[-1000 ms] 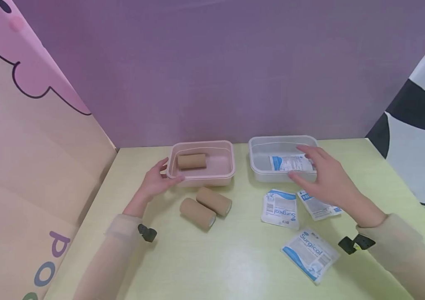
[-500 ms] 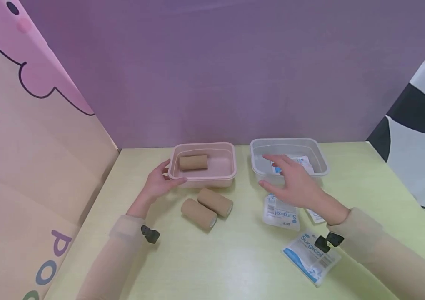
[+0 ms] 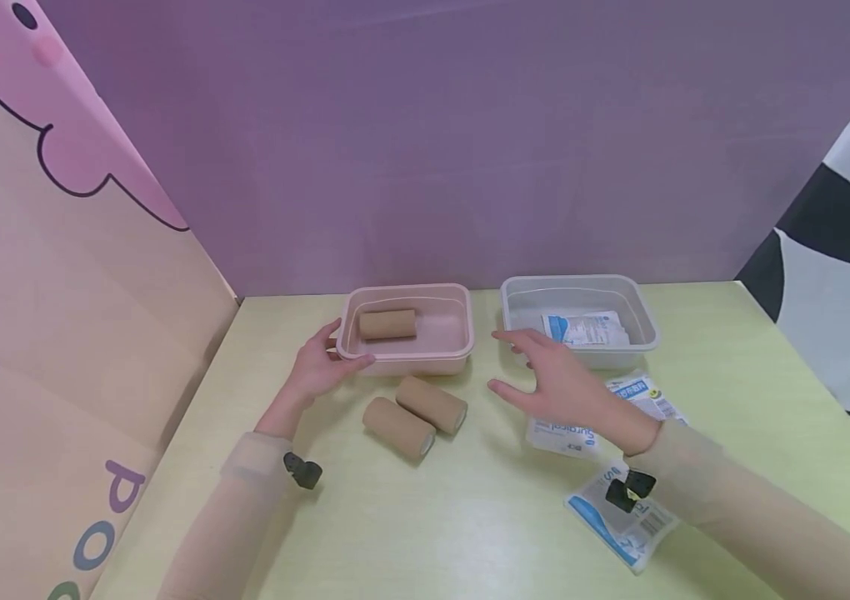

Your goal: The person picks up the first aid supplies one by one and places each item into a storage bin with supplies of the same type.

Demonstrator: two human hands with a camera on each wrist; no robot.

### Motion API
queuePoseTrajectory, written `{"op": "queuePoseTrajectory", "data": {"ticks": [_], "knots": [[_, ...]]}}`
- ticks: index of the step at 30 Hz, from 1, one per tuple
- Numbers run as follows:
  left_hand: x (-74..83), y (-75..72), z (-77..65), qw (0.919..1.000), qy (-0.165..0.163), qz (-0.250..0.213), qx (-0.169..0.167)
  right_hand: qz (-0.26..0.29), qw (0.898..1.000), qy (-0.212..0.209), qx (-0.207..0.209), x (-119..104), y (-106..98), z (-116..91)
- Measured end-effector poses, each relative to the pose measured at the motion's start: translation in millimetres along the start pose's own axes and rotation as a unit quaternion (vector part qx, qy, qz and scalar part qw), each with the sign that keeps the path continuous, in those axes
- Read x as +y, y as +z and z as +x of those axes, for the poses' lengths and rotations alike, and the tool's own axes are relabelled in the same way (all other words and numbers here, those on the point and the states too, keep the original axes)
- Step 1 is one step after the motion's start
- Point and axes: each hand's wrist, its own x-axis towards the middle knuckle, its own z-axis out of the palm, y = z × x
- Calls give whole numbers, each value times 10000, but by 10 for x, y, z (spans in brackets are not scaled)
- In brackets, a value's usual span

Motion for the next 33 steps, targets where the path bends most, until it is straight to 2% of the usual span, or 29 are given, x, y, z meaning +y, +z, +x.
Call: {"op": "queuePoseTrajectory", "data": {"ticks": [12, 22, 27, 33], "knots": [[19, 31, -18, 10000, -51, -53, -4, 198, 9981, -565, -109, -61, 340, 68], [13, 32, -10, 10000, -54, 23, 25, 387, 9943, -924, -376, -164, 572, 111], [24, 37, -22, 9999, -108, -38, 26, 349, 9935, -952, -512, -199, 666, 121], [32, 39, -31, 9999, -89, 8, 63, 258, 9942, -763, -706, -255, 733, 134]]}}
